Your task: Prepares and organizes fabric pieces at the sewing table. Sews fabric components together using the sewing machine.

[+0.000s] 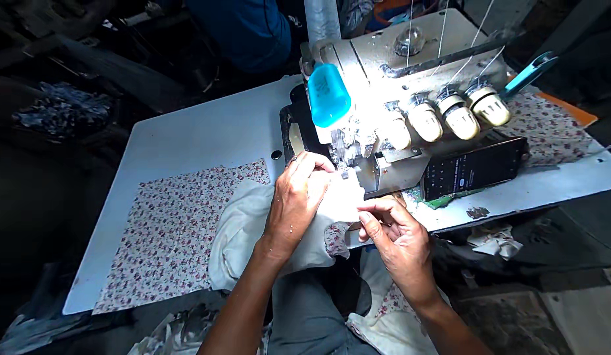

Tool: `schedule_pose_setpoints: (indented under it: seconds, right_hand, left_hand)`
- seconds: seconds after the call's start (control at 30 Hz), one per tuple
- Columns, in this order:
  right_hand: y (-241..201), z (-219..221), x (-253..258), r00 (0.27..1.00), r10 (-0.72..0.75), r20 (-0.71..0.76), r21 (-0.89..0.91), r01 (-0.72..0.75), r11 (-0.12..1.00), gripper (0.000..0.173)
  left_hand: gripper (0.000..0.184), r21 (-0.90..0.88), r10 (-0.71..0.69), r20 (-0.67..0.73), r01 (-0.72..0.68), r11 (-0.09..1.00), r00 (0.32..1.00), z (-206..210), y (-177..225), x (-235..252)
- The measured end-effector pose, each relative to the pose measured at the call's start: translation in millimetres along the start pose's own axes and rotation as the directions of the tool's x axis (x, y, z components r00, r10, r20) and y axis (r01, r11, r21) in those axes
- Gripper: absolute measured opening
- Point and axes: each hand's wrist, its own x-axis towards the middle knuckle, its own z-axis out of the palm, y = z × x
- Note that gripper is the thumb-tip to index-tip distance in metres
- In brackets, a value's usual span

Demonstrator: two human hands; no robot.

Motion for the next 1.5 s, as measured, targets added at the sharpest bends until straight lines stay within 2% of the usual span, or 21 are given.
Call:
schedule_pose_setpoints:
  seconds: [0.1, 0.17, 0.23, 0.33, 0.5, 0.63, 0.7, 0.83, 1.0, 1.1, 1.23, 1.33, 1.5]
  right_hand:
    - [5, 1, 6, 0.99, -0.139, 0.001, -0.3, 0.133, 0.945, 0.017]
    - [4, 1, 7, 0.971, -0.237, 0.034, -0.494, 0.222, 0.841, 0.018]
    - [1, 0, 7, 0.954, -0.291, 0.076, -0.612, 0.275, 0.742, 0.02]
    - [-1, -5, 3, 0.945, -0.304, 0.12, -0.691, 0.299, 0.658, 0.027]
    - [-6, -11, 5, 0.938, -0.288, 0.193, -0.75, 0.33, 0.573, 0.032]
    - [-10, -10, 16, 0.946, -0.233, 0.225, -0.802, 0.315, 0.507, 0.033]
    - [-14, -9, 18, 0.947, -0.224, 0.231, -0.817, 0.314, 0.484, 0.033]
    - [-13, -13, 13, 0.947, -0.192, 0.257, -0.815, 0.319, 0.483, 0.035]
    - [-10, -18, 0, 0.942, -0.19, 0.275, -0.789, 0.334, 0.515, 0.032]
    - [-12, -18, -6, 0.939, -0.204, 0.277, -0.778, 0.344, 0.525, 0.03]
    - [-16, -12, -11, 0.931, -0.218, 0.293, -0.754, 0.365, 0.546, 0.029]
    - [-18, -7, -12, 0.922, -0.231, 0.311, -0.717, 0.387, 0.58, 0.029]
    - [-22, 3, -5, 0.909, -0.244, 0.338, -0.628, 0.411, 0.66, 0.027]
  left_hand:
    - [0.009, -0.003, 0.04, 0.018, -0.04, 0.999, 0.999, -5, -12, 6]
    - [0.01, 0.024, 0.093, -0.001, -0.093, 0.995, 0.996, -9, -14, 8]
    - [0.011, 0.039, 0.144, -0.024, -0.143, 0.989, 0.989, -11, -7, 4]
    - [0.013, -0.033, 0.166, -0.009, -0.166, 0.986, 0.986, -6, -2, -10]
    - [0.01, -0.148, 0.09, 0.051, -0.081, 0.986, 0.995, -8, -13, -8]
    - [0.011, -0.118, 0.088, 0.115, -0.075, 0.99, 0.989, -11, -26, 10]
    - [0.012, -0.098, 0.066, 0.1, -0.056, 0.994, 0.993, -8, -36, 22]
    - [0.018, -0.064, -0.032, 0.059, 0.036, 0.997, 0.998, -3, -56, 42]
    - [0.02, -0.107, -0.213, 0.027, 0.215, 0.971, 0.977, -7, -63, 36]
    - [0.018, -0.213, -0.44, 0.052, 0.441, 0.872, 0.896, -12, -50, 21]
    - [0.03, -0.416, -0.57, 0.105, 0.557, 0.719, 0.815, -25, -26, -11]
    - [0.037, -0.516, -0.599, 0.11, 0.561, 0.648, 0.793, -29, -8, -34]
    - [0.041, -0.529, -0.57, -0.015, 0.478, 0.702, 0.821, -23, 14, -60]
